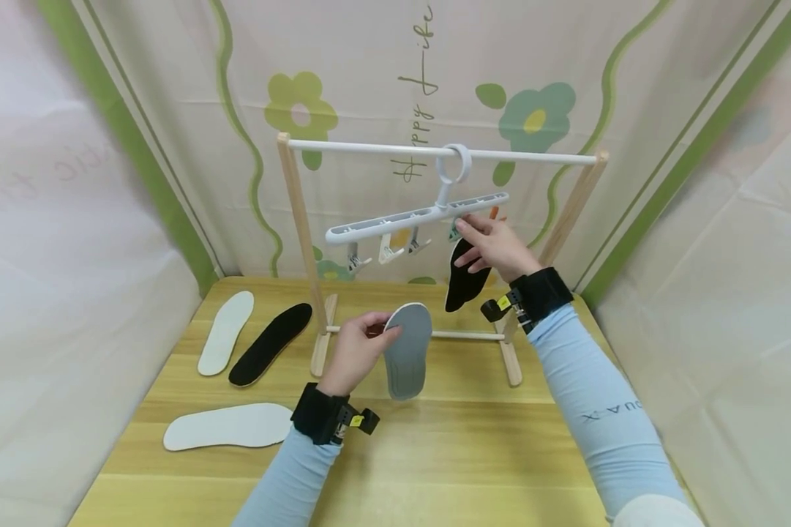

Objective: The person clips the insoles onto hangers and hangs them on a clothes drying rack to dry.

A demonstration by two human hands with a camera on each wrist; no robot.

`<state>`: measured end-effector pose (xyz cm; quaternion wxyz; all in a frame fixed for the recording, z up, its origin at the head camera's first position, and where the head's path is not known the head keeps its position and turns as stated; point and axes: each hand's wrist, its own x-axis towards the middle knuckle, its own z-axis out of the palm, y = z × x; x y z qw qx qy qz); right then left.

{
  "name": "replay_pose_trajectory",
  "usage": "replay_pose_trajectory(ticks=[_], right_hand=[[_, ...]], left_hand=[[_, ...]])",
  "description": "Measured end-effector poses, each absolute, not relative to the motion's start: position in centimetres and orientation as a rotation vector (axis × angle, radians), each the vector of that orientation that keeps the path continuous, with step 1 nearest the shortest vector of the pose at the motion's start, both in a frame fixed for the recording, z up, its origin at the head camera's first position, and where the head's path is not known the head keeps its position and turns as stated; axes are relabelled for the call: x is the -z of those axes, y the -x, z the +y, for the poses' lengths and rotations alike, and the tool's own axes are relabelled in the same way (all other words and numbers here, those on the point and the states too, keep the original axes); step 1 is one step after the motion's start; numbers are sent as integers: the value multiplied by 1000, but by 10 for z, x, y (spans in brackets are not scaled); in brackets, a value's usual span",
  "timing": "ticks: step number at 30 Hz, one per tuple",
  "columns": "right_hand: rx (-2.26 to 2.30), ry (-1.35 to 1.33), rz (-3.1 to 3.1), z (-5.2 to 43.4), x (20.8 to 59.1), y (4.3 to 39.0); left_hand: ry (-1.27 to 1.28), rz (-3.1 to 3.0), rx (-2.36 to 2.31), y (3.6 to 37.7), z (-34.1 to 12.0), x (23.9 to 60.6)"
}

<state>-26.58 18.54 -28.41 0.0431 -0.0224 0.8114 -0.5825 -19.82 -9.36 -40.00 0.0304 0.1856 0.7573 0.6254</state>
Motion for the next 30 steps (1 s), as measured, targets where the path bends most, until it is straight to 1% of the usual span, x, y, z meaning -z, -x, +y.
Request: replay_pose_trajectory(ticks=[4,8,21,30], right_hand=[[1853,55,2418,185,288,269],[1906,109,2370,184,291,270],[1905,155,2365,182,293,266],[2008,168,2252,186,295,261]], left_hand=[[-563,2323,-1933,199,-92,400],[-579,2327,-1941,202,-91,401],[-594,2283,-1973,206,-89,399],[-606,2285,-1969,208,-89,397]])
